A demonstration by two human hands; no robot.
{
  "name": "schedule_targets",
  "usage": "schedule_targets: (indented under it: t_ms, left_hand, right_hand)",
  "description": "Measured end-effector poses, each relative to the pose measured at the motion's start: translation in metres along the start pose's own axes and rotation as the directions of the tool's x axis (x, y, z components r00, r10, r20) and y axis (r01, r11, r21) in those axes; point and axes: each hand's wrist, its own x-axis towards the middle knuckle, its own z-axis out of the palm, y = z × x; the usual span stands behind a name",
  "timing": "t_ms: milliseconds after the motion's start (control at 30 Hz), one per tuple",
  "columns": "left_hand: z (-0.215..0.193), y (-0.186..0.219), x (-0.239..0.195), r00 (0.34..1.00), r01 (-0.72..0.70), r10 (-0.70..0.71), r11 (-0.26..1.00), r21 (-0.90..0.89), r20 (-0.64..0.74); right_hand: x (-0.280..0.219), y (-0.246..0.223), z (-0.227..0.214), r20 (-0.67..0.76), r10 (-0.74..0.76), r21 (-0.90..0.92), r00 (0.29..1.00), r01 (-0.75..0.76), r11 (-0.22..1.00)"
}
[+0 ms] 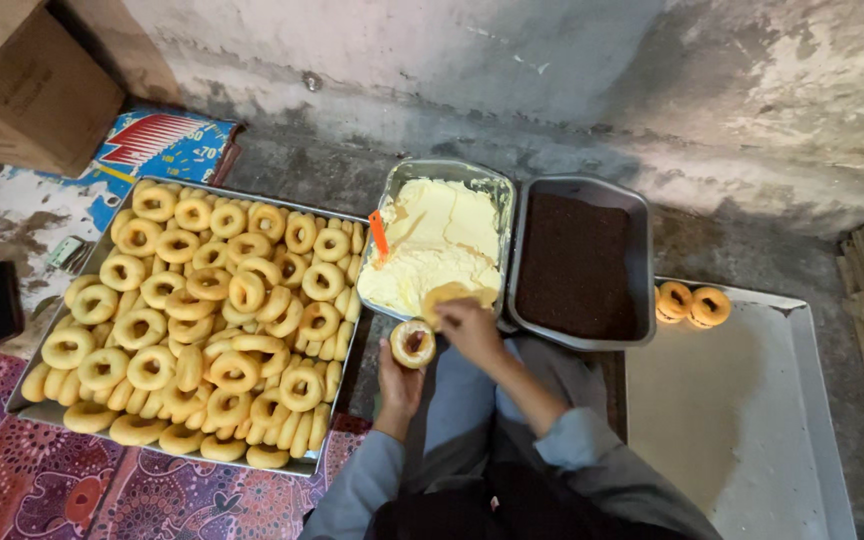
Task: The person repeatedly picks donuts from a tray, fills them with a white cream using a spatula, and then dips the filled donuts into a tray of dark crumbs. The finished donuts are placed on a separate tray to the right.
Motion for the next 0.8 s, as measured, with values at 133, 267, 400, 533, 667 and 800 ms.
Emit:
schedule_targets:
  t_ms: [133,267,400,533,667,800]
  left_hand:
    - [0.023,0.004,-0.009,1.0,0.022,-0.022,1.0,0.012,-0.001]
    - [0.036,0.008,-0.011,0.998,-0.007,0.003,0.998,0.065,0.057]
    - [0.048,-0.017,-0.011,0.991,0.089,-0.101,0.988,0.124,0.091]
    - [0.056,-0.055,-0.009,0.973,0.19,-0.199,0.978,0.091,0.112]
    - [0.068,-0.088,0.006,0.927,0.29,-0.329,0.933,0.213,0.181]
    - [0.111,-0.133,0.032,0.887,0.348,-0.443,0.823,0.449,0.126]
  right_hand:
    - [-0.022,-0.039,-0.01,0.191,-0.111,0.085,0.975,0.097,0.992]
    - [-0.018,-0.046,-0.046,0.02,-0.071,0.047,0.997,0.07,0.996]
    - [-0.027,-0.044,-0.06,-0.078,-0.081,0.034,0.994,0.084,0.996]
    - [-0.041,-0.005,-0.071,-0.097,-0.026,-0.012,0.995,0.025,1.0]
    - [-0.045,0.086,-0.122,-0.401,0.109,-0.239,0.91,-0.219,0.946]
    - [-0.057,0.163,-0.17,-0.414,0.158,-0.334,0.897,-0.311,0.89]
